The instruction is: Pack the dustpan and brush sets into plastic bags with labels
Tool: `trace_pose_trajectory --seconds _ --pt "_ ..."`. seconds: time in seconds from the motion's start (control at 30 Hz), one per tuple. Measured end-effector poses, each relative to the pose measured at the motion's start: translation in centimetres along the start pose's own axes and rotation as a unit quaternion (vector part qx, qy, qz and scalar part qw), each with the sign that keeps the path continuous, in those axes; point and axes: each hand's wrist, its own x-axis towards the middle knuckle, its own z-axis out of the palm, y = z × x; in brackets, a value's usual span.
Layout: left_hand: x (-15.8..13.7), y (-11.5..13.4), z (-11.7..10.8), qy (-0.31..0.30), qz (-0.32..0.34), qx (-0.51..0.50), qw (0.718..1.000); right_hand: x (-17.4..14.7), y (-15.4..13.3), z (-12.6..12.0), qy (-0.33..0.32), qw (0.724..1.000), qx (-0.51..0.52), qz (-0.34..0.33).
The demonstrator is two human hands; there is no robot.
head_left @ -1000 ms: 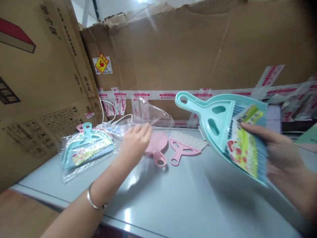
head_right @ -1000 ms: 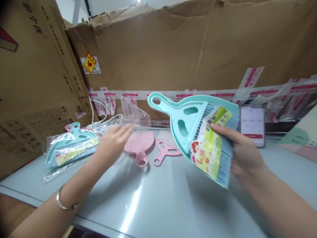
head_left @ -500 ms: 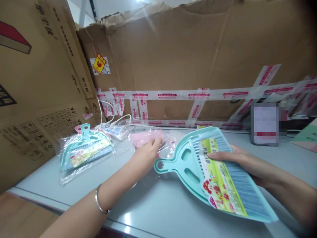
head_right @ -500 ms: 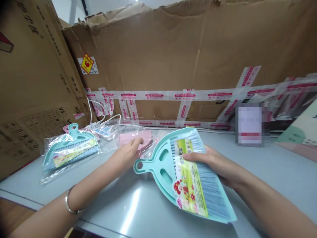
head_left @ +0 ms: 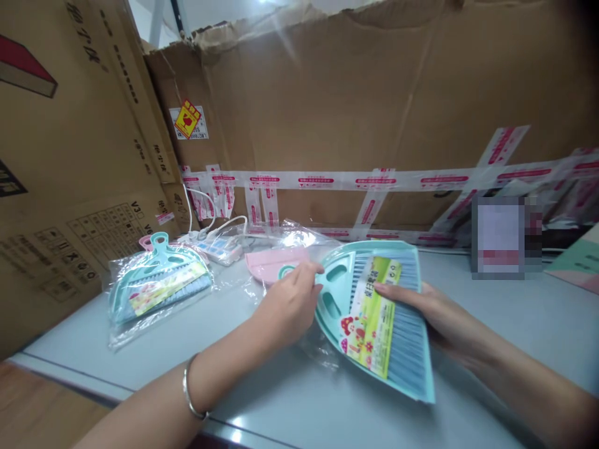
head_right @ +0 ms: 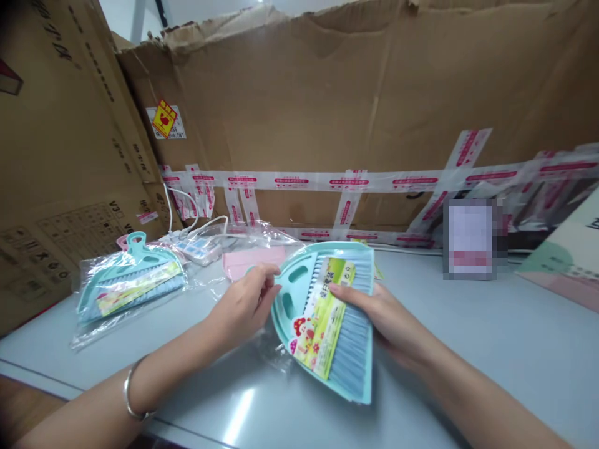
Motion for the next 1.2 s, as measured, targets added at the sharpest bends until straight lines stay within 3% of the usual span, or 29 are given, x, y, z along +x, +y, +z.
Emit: trace_pose_trajectory --seconds 0.13,0.3,0.37,0.53,0.63,0.8,0.97,1.2 --pt "-0.3 0.8 0.2 0.049 0.050 -0.003 0.998 -0.5 1.4 1.5 -0.092 0.995 0.024 0.033" --pt "-0.4 1.1 0.3 0.039 0.072 0.003 0.997 -0.9 2.3 2.3 -0.136 0.987 0.058 0.063" --pt "-0.4 1.1 0.4 0.026 0.072 0.005 0.997 -0.9 2.4 2.5 -0.125 0.987 0.077 0.061" --pt "-0.2 1.0 0.2 0.032 0.080 0.026 0.996 -0.3 2.5 2.4 0.003 0.986 0.169 0.006" --pt "0.0 0.7 0.0 0.047 0.074 0.024 0.996 0.0 2.7 2.5 0.041 0.978 0.205 -0.017" --pt "-0.2 0.6 0.5 0.049 0.071 0.026 0.996 -0.1 3.4 2.9 0.044 0.976 0.210 -0.044" --pt "-0.7 1.4 1.3 0.017 0.173 0.025 0.985 -0.4 4.3 3.5 -0.009 0.980 0.199 -0.029" --pt "-0.5 2.9 1.5 0.073 0.261 0.041 0.962 -0.2 4.0 3.6 0.045 0.968 0.242 -0.054"
